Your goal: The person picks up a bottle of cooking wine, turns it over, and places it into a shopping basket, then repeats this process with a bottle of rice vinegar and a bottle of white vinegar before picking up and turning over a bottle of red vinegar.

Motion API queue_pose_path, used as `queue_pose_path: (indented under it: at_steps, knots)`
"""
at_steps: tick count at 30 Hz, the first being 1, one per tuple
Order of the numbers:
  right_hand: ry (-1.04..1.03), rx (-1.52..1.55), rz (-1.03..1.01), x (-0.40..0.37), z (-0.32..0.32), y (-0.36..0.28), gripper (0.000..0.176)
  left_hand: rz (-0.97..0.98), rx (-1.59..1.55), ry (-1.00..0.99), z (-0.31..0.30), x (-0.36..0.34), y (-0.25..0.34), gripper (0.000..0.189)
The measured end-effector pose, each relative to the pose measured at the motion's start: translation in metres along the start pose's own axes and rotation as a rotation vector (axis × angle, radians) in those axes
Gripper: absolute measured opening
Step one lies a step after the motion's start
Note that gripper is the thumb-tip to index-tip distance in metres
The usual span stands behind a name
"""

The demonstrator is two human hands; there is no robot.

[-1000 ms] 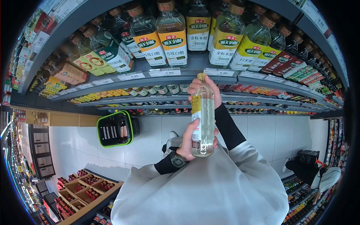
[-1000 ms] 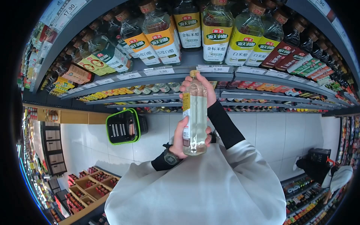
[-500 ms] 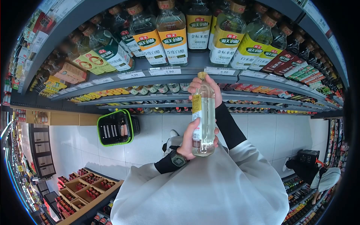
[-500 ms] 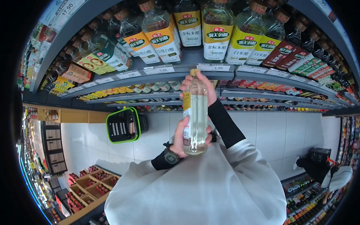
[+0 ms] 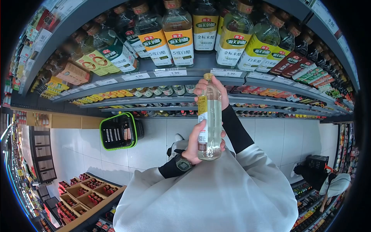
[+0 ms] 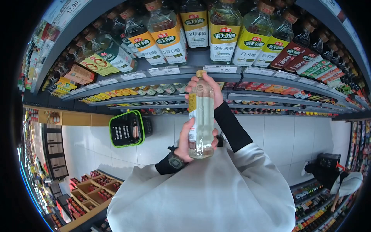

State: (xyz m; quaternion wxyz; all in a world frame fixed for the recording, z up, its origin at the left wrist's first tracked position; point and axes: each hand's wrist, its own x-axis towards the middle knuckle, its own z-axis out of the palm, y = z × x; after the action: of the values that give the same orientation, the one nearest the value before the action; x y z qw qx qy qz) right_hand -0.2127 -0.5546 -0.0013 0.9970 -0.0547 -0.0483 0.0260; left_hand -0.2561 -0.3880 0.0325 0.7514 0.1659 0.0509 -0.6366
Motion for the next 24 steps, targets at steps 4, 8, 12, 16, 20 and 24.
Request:
queue_pose_path:
  at_steps: [4,8,12,16,20,24]
  knots:
    - [-0.028,-0.001,0.009,0.001,-0.007,-0.002,0.029,0.0,-0.003,-0.011,0.0,0.001,0.0,0.058]
    - [-0.028,-0.012,0.001,0.0,-0.006,-0.001,0.03,-0.004,-0.012,-0.015,0.0,0.0,0.0,0.059]
    - [-0.015,-0.047,-0.015,0.0,-0.004,0.0,0.031,0.002,-0.003,-0.035,-0.015,0.004,-0.004,0.063]
    - [-0.049,-0.05,0.019,0.001,-0.012,-0.003,0.031,0.018,0.025,-0.045,-0.024,0.007,-0.008,0.065]
    - [-0.06,-0.032,0.028,0.0,-0.013,-0.003,0.031,0.025,0.023,-0.047,-0.023,0.008,-0.009,0.064]
    - [-0.021,-0.032,0.018,0.0,-0.007,-0.003,0.031,0.011,0.001,-0.038,-0.006,0.003,-0.003,0.061]
